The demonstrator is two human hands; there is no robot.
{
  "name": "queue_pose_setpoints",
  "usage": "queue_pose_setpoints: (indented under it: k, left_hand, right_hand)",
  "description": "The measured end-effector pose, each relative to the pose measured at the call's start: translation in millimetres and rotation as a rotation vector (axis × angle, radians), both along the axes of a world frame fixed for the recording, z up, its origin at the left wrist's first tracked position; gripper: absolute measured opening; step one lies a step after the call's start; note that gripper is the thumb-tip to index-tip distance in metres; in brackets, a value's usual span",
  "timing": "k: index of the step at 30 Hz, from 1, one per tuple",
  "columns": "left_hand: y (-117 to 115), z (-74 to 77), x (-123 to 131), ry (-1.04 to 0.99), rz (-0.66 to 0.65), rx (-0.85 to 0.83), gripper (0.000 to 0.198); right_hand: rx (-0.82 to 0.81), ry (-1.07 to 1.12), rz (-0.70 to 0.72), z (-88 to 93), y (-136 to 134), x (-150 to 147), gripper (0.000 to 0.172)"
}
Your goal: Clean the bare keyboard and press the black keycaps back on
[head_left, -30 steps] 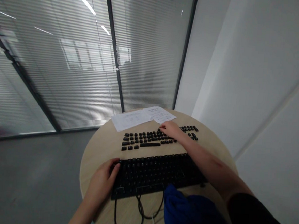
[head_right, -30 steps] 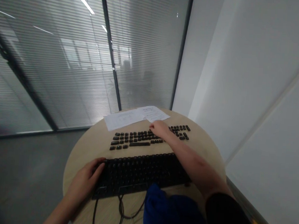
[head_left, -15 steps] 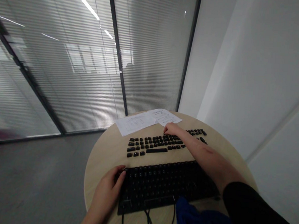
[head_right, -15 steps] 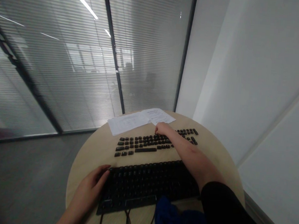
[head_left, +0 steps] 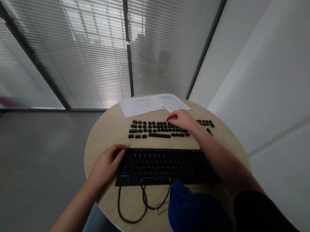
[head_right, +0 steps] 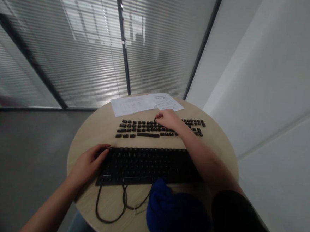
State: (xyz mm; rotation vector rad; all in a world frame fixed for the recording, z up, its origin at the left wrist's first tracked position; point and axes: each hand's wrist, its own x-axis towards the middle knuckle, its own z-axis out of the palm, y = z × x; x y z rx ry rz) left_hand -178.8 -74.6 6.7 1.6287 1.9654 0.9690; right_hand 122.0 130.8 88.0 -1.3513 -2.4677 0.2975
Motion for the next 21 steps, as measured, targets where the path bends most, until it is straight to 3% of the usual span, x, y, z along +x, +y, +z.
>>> queue_pose_setpoints:
  k: [4,7,11,21]
  left_hand:
    - [-1,1.2,2,0.005,0.006,-0.004,0.053]
    - [-1,-0.7,1,0.003,0.007,-0.010,0.053]
    - [-1,-3.2,0,-0.003,0.007,-0.019,0.053]
    - [-2,1.1,2,0.017,-0.001,-0.017,0.052]
  right_hand:
    - [-0.047,0.097,0.228,-4.1,-77,15,0.022]
    - [-0.036,0.040,0.340,-18.1,-109,23,0.018]
    - [-0.018,-0.005,0.392,-29.8,-112,25,0.016]
    - [-0.040,-0.102,0.412,-36.9,-111,21,0.014]
